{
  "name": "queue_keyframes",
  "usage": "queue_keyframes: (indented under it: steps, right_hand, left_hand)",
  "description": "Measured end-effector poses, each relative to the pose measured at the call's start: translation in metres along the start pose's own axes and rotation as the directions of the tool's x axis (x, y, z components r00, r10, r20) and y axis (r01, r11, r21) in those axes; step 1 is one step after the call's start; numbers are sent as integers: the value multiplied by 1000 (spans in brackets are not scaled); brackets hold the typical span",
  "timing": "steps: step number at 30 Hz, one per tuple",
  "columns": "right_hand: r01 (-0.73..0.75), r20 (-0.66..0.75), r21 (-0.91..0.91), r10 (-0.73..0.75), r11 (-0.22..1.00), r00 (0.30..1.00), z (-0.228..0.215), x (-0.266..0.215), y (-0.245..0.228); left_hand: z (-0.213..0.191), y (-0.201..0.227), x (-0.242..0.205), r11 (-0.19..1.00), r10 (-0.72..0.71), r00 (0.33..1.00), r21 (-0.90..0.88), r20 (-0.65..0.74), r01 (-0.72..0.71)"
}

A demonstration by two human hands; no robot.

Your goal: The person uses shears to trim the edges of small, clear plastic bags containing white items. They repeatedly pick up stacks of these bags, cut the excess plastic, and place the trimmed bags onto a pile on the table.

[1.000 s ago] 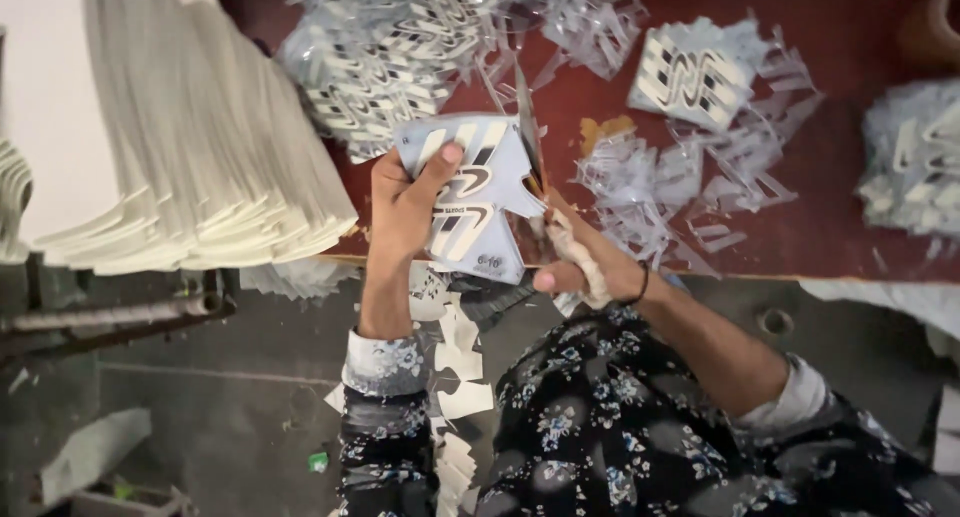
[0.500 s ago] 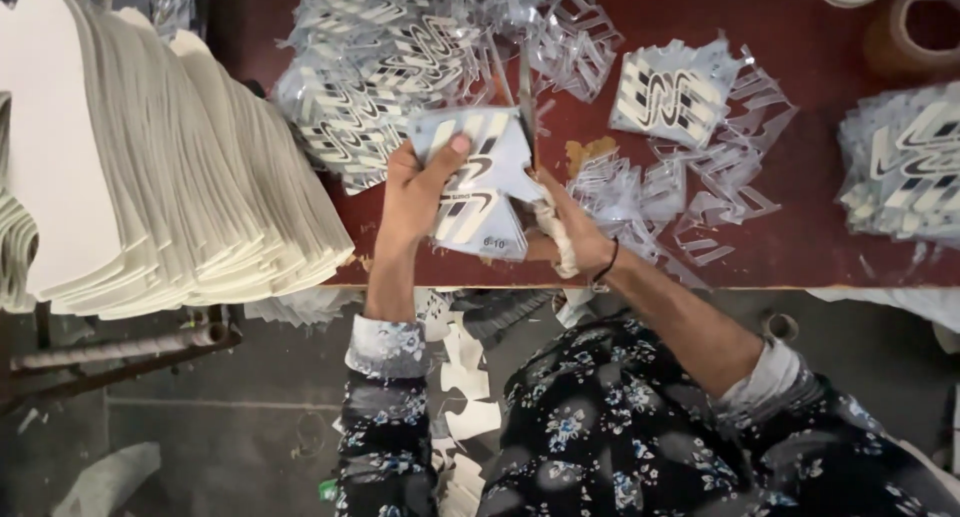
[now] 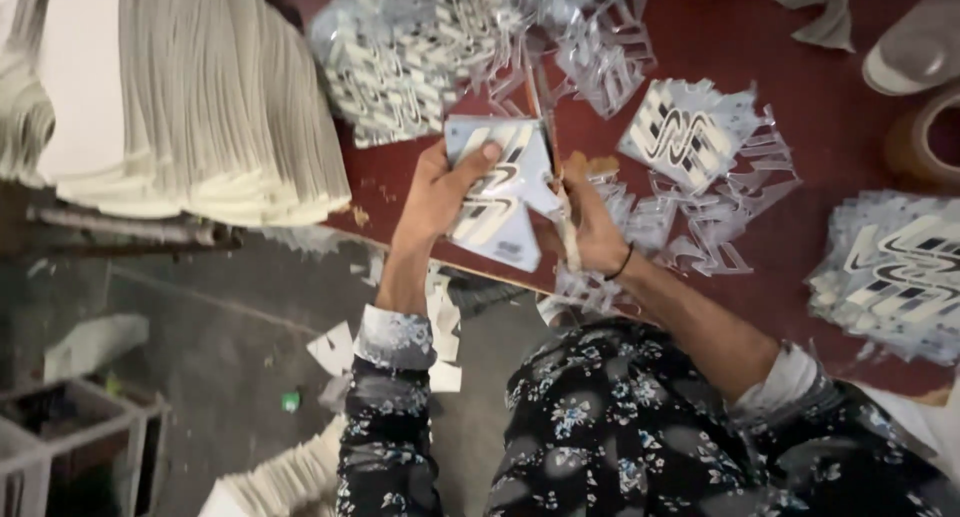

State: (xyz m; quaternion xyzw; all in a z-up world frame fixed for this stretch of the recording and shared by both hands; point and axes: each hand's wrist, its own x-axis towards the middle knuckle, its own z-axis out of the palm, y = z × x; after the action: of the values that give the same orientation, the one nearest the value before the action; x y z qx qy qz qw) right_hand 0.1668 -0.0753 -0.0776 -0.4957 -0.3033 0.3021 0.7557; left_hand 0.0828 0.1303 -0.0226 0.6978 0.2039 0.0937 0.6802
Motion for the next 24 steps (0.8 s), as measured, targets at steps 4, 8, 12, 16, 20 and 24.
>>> queue_keyframes:
  steps: [4, 8, 12, 16, 20, 24]
  right_hand:
    - [-161, 165, 432, 98, 887, 981, -28, -23, 73]
    - [-208, 34, 9, 207, 978, 978, -55, -59, 14]
    - [-270, -94, -310, 253, 912, 963, -113, -131, -7]
    - [-368, -206, -679, 316, 636, 926, -161, -198, -29]
    - [-512, -357, -827, 486, 233, 798, -181, -248, -46]
    - [-584, -465, -806, 507, 97, 725, -169, -270, -67]
  left_hand:
    - [4, 47, -20, 979, -81, 981, 172, -177, 112]
    - [-29, 20, -50, 997, 76, 910, 45, -408, -64]
    - [-9, -13, -100, 930, 268, 819, 358, -508, -81]
    - [47, -64, -136, 965, 50, 818, 240, -573, 109]
    - [90, -117, -146, 999, -23, 752, 13, -659, 42]
    - [106, -133, -148, 990, -44, 677, -125, -735, -71]
